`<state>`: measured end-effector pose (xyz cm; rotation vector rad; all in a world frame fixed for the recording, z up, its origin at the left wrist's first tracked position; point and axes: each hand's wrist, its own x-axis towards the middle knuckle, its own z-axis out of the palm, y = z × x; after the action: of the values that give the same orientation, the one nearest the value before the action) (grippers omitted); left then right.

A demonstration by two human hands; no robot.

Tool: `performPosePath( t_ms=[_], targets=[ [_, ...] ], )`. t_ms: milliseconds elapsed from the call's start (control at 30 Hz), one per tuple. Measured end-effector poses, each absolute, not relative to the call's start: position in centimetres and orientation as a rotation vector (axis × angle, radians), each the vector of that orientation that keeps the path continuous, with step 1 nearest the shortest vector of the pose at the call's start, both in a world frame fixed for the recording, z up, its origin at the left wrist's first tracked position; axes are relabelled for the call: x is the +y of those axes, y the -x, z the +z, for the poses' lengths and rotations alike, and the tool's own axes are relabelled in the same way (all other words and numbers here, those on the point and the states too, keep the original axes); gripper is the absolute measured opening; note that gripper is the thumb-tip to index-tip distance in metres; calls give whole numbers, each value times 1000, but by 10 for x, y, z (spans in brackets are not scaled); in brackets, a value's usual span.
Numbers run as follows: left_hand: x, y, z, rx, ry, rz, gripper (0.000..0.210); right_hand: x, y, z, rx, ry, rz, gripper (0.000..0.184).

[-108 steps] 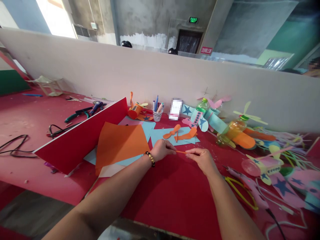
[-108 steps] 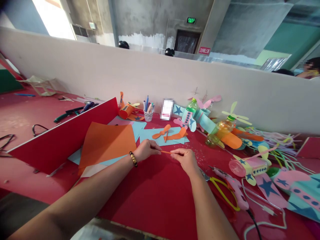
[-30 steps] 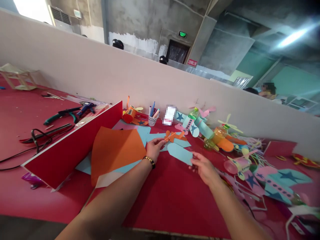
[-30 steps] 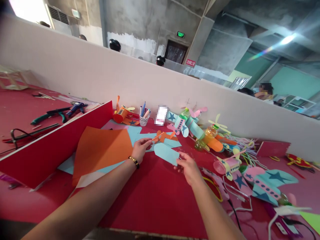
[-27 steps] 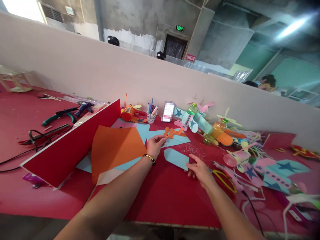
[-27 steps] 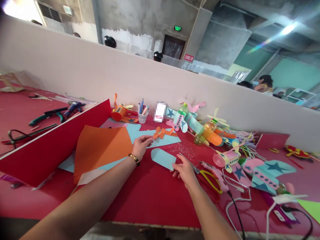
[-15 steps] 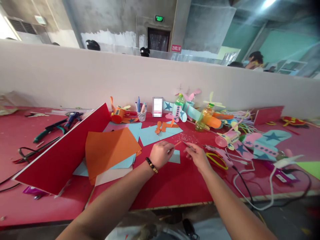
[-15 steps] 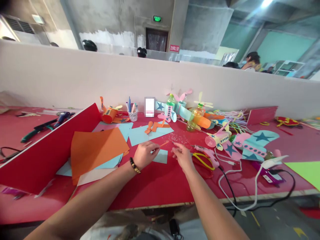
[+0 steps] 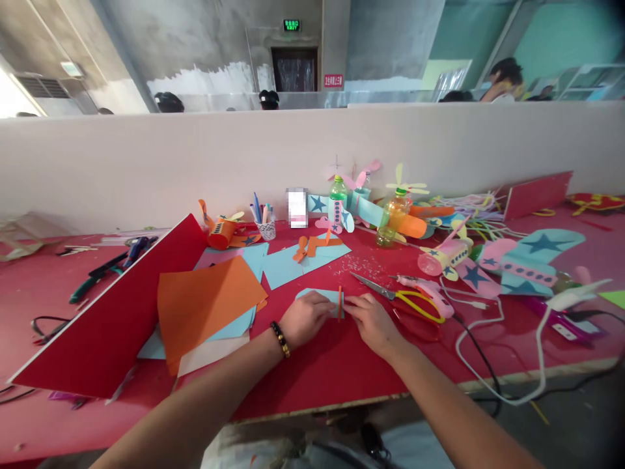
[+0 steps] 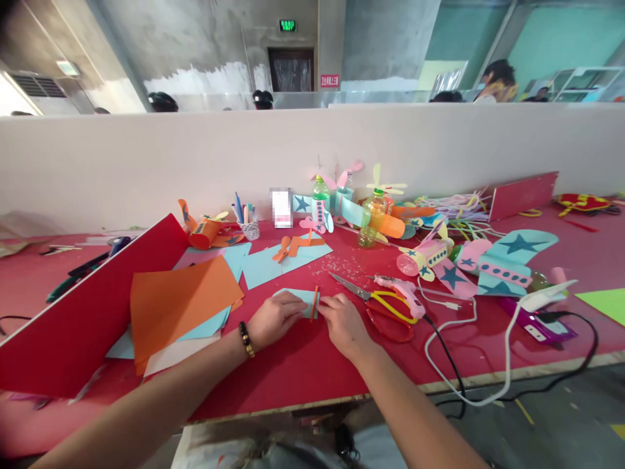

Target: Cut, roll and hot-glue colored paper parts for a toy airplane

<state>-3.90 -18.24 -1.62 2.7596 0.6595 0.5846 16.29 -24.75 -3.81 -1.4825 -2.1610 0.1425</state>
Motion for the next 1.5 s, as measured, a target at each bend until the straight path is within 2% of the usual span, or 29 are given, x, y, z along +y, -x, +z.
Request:
performPosePath(
  t_ms=[167,767,1500],
  targets=[
    [-159,33,-23,523,-2818,496,36,-246,-165,-37,-2212,1542,101,39],
    [-160,38,-35,484,-2950,347,37,-246,-166,-34,-2248,1474,176,34],
    [-165,35,-32,518,-2975,349,35,-247,-163,-34,-2280,1473,111,33]
  ],
)
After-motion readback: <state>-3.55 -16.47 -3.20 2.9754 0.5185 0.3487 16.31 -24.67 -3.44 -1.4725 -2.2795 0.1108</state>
